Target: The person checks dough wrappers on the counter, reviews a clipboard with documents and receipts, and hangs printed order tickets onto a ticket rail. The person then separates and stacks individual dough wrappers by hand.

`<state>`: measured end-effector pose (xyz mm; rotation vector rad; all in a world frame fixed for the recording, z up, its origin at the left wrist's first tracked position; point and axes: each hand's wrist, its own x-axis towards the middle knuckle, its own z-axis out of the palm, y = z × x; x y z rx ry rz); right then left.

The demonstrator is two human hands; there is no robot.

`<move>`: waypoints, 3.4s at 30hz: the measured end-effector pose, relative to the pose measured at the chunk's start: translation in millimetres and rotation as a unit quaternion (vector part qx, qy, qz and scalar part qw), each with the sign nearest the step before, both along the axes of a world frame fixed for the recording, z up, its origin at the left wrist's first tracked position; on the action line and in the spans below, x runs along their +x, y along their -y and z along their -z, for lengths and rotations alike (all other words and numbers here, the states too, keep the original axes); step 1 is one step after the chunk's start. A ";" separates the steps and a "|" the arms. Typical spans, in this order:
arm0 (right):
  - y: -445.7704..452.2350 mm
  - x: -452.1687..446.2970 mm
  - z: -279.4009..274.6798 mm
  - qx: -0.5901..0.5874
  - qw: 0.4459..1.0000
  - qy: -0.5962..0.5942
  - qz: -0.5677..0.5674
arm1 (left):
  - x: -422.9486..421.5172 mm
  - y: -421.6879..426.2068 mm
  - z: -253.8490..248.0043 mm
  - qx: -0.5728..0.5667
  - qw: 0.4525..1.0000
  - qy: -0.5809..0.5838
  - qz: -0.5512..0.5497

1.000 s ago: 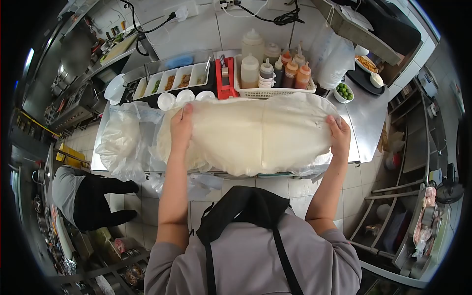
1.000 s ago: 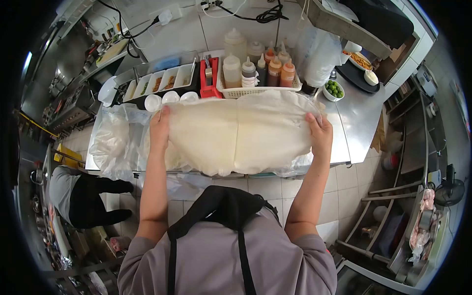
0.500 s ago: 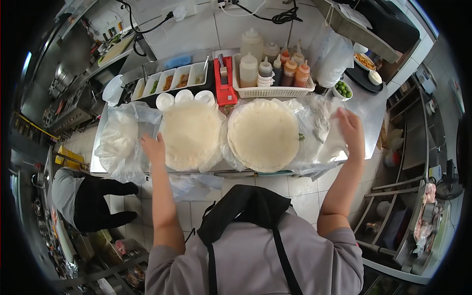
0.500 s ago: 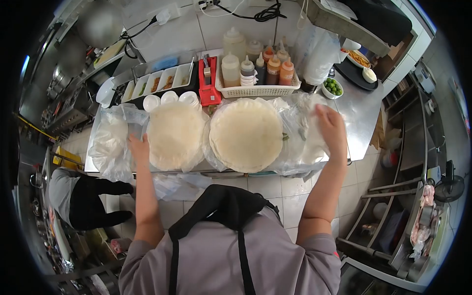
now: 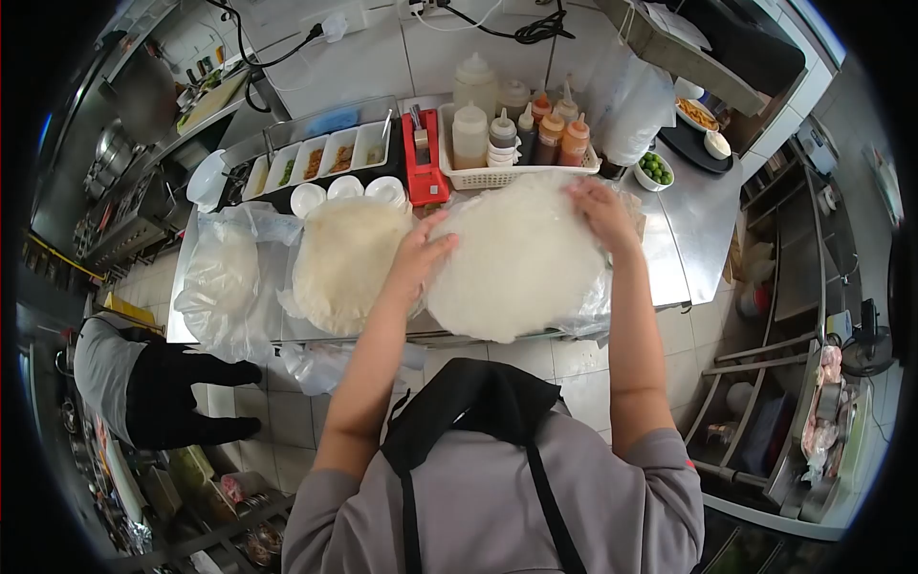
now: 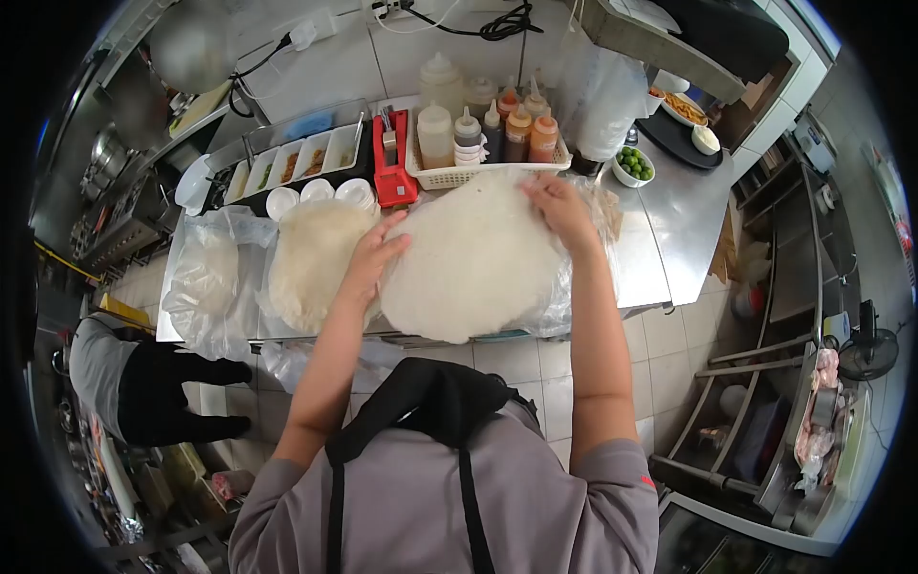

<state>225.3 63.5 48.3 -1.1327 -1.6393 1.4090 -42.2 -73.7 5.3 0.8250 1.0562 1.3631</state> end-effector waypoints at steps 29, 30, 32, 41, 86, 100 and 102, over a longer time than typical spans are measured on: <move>76.0 -143.2 76.9 -0.024 0.975 -0.112 -0.189 | -47.3 39.4 24.1 0.004 0.900 -0.321 -0.294; 85.4 -151.3 75.2 -0.084 0.964 -0.154 -0.199 | -45.3 42.9 23.9 -0.011 0.920 -0.282 -0.272; 92.2 -162.7 75.6 -0.154 0.946 -0.175 -0.223 | -38.8 46.9 28.7 -0.019 0.959 -0.143 -0.242; 92.3 -167.9 100.7 -0.015 0.986 -0.082 -0.144 | -36.2 46.8 52.0 -0.052 0.974 0.041 -0.218; 39.3 -12.2 -15.8 0.035 0.996 -0.072 0.034 | -16.5 21.6 -2.1 -0.018 0.998 0.060 0.001; 40.3 16.9 -25.2 0.089 0.990 -0.052 0.100 | -7.0 7.8 -47.1 0.013 0.997 -0.067 -0.032; 19.0 9.1 -15.2 0.077 0.991 -0.012 0.105 | -10.2 -10.3 -34.5 0.002 0.994 -0.093 -0.057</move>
